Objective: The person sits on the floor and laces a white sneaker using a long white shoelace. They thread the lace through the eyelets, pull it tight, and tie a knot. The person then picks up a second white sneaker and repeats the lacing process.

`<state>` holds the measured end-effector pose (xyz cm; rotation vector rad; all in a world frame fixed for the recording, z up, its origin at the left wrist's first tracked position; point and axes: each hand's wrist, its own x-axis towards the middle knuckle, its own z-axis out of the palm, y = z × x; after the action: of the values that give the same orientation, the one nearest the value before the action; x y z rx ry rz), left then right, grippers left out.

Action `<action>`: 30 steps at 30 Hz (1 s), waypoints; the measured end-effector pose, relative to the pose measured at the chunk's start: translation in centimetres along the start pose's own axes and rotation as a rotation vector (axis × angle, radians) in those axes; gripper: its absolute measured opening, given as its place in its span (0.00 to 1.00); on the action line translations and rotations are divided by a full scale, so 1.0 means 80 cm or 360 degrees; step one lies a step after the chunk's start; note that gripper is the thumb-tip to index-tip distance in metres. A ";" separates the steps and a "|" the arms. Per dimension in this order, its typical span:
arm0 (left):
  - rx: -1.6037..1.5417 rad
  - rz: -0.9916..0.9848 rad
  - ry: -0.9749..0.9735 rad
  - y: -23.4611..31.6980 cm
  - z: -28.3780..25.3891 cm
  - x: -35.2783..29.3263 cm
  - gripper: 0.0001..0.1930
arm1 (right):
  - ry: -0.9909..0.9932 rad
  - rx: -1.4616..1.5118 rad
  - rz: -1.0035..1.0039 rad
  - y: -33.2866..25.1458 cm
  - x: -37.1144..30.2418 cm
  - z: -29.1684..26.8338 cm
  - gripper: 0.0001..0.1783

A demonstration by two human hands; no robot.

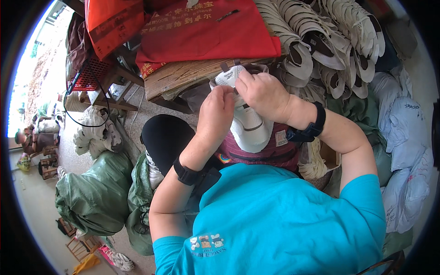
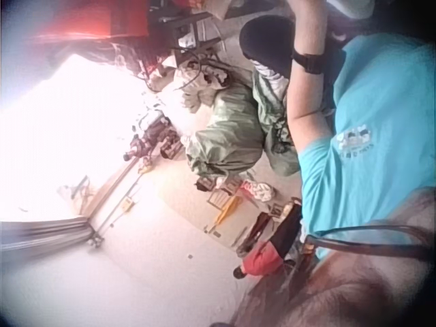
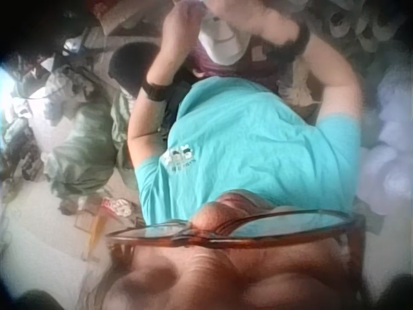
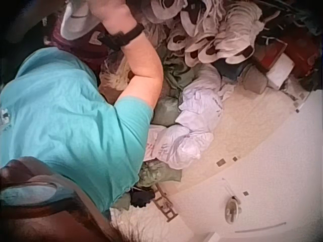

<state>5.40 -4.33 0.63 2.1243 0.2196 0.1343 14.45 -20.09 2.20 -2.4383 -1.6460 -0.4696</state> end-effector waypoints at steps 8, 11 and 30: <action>0.0025 0.0066 0.0088 -0.006 0.008 -0.003 0.08 | 0.0028 0.0281 0.0113 0.007 -0.001 -0.005 0.07; 0.0082 0.0042 0.0045 -0.004 0.006 -0.001 0.09 | 0.0019 0.0097 0.0031 -0.006 -0.003 0.000 0.06; 0.0083 0.0066 0.0174 -0.014 0.016 0.002 0.11 | -0.0077 0.0686 0.0523 -0.003 0.001 0.006 0.10</action>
<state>5.64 -4.75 -1.01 2.1761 0.2456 0.2720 14.33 -19.79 1.80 -2.3288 -1.1713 -0.0036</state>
